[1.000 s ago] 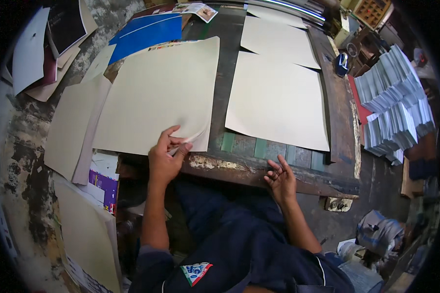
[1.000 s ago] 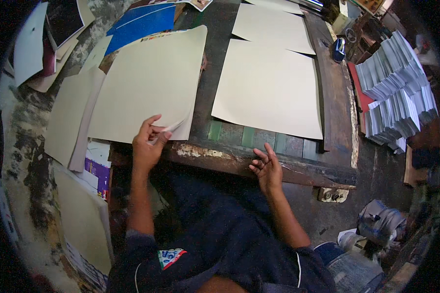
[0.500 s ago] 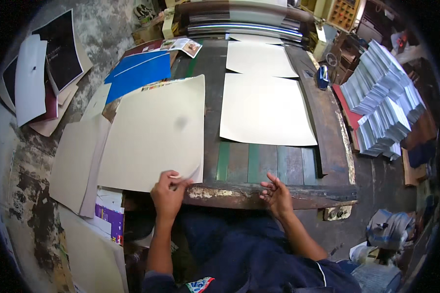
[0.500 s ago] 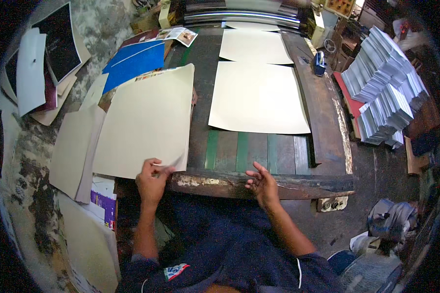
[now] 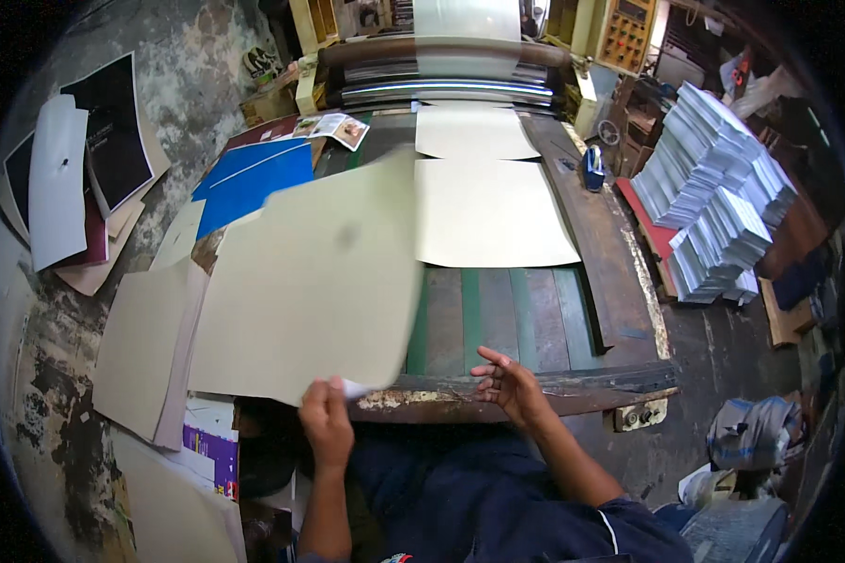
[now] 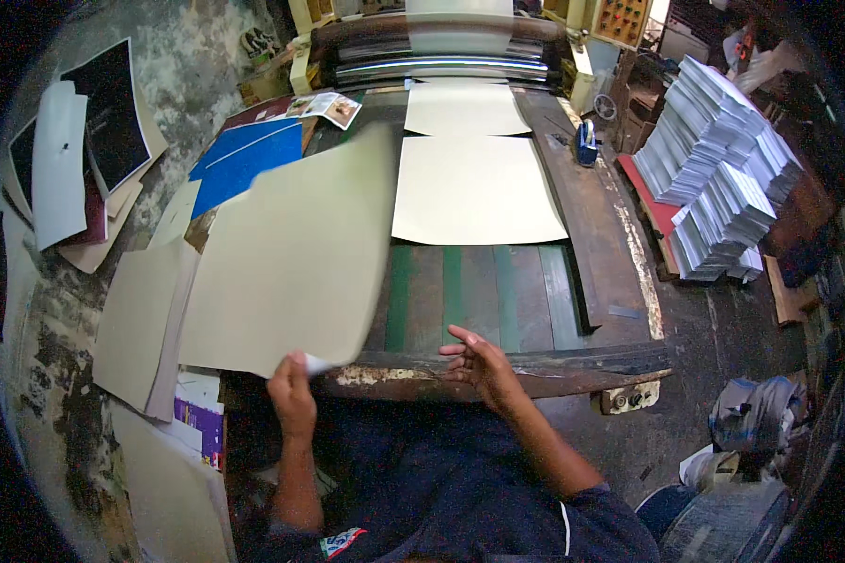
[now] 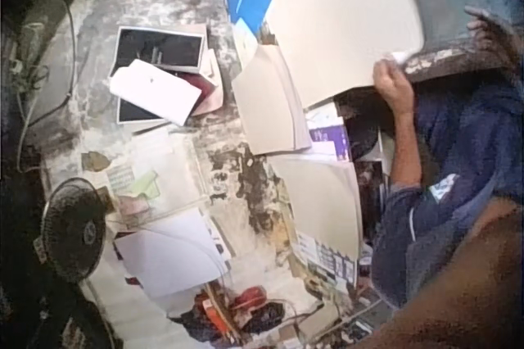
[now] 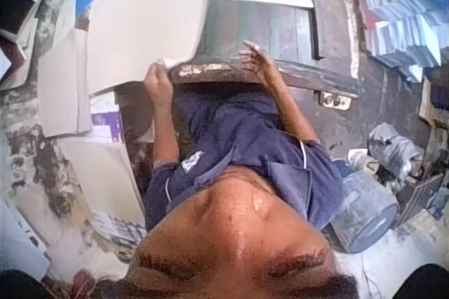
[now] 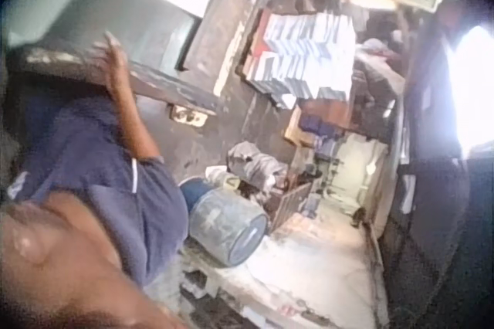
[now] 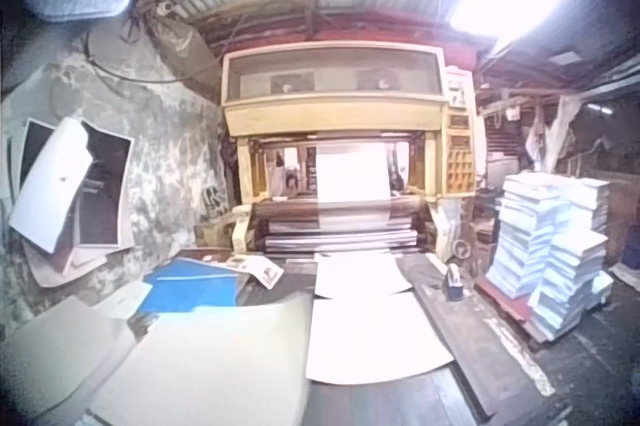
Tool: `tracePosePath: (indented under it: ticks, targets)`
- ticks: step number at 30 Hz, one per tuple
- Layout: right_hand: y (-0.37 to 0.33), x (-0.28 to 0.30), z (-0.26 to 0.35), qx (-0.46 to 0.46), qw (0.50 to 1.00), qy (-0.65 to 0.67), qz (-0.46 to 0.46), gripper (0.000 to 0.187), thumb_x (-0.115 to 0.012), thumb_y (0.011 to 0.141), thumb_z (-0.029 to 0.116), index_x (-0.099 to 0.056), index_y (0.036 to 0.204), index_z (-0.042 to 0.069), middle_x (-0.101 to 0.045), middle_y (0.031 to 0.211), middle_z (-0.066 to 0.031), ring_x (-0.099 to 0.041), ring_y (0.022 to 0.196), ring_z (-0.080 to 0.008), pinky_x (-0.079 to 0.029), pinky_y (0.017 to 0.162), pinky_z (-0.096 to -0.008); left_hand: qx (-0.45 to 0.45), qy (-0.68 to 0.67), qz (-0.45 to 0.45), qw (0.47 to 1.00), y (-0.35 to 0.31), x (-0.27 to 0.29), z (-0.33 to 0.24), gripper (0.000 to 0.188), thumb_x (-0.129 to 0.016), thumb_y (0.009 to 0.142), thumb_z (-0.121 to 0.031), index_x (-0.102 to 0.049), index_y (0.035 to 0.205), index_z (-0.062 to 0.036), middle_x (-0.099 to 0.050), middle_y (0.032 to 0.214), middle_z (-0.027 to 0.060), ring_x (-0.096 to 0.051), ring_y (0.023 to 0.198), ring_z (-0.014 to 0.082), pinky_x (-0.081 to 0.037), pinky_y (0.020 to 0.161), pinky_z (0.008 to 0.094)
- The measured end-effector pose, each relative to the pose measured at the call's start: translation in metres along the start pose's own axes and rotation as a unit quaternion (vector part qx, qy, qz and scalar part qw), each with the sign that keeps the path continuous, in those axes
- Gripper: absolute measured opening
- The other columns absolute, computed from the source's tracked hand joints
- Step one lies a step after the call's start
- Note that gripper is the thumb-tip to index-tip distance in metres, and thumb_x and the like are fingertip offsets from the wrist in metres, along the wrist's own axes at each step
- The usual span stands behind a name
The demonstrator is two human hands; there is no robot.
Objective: The person applies lamination to cardstock sheets by hand, smoothing the surface and ensuring alignment on a large worktable in front of a laminating machine.
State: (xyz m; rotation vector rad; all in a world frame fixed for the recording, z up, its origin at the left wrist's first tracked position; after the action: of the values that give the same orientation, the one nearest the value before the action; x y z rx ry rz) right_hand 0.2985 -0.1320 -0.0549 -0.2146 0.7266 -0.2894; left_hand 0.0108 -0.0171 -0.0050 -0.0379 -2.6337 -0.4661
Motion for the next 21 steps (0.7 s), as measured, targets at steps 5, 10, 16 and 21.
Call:
tracePosePath:
  ticks: [5, 10, 16, 21]
  targets:
    - [-0.004, 0.011, 0.010, 0.009, 0.993, -0.021, 0.120, 0.044, -0.057, 0.092, 0.038, -0.053, 0.115, 0.000, -0.064, 0.089, -0.0109, -0.061, 0.071, -0.0168, -0.052, 0.065, -0.0313, -0.190, -0.011, 0.184, 0.964, -0.008, -0.018, -0.056, 0.029, -0.061, 0.091, -0.031, -0.065, 0.081, -0.0036, -0.069, 0.088, 0.0091, -0.062, 0.100, 0.0302, -0.031, 0.105, 0.0527]
    - [-0.015, 0.049, -0.034, -0.081, 0.993, 0.022, -0.083, 0.031, -0.060, 0.091, 0.027, -0.053, 0.106, 0.000, -0.057, 0.081, -0.0101, -0.054, 0.063, -0.0185, -0.051, 0.061, -0.0343, -0.203, 0.063, 0.157, 0.964, 0.017, -0.010, -0.033, 0.061, -0.075, 0.075, -0.044, -0.060, 0.123, -0.0096, -0.059, 0.129, 0.0115, -0.041, 0.133, 0.0369, -0.029, 0.108, 0.0525]
    - [-0.033, 0.063, -0.084, -0.132, 0.988, 0.031, -0.068, 0.036, -0.050, 0.097, 0.033, -0.045, 0.120, 0.006, -0.057, 0.093, -0.0132, -0.056, 0.073, -0.0188, -0.052, 0.070, -0.0431, -0.112, 0.083, 0.193, 0.971, 0.030, 0.003, 0.013, 0.045, -0.083, 0.069, -0.028, -0.069, 0.108, -0.0110, -0.067, 0.114, 0.0087, -0.056, 0.120, 0.0301, -0.038, 0.103, 0.0479]
    - [-0.009, 0.054, -0.072, -0.134, 0.984, 0.043, -0.108, 0.034, -0.047, 0.098, 0.037, -0.044, 0.118, 0.009, -0.058, 0.088, -0.0135, -0.055, 0.068, -0.0188, -0.050, 0.075, -0.0427, -0.114, 0.073, 0.168, 0.976, 0.032, 0.005, 0.018, 0.034, -0.081, 0.071, -0.023, -0.071, 0.101, -0.0098, -0.070, 0.107, 0.0070, -0.059, 0.116, 0.0284, -0.038, 0.103, 0.0459]
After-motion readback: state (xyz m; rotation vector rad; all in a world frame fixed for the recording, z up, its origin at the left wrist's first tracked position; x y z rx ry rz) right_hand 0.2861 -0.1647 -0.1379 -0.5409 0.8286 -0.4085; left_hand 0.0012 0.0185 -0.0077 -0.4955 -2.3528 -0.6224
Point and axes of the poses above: each hand's wrist, its own y-axis towards the middle knuckle, its own x-axis out of the back of the hand, z = x × y, the point moved 3 cm from there along y, towards the middle knuckle
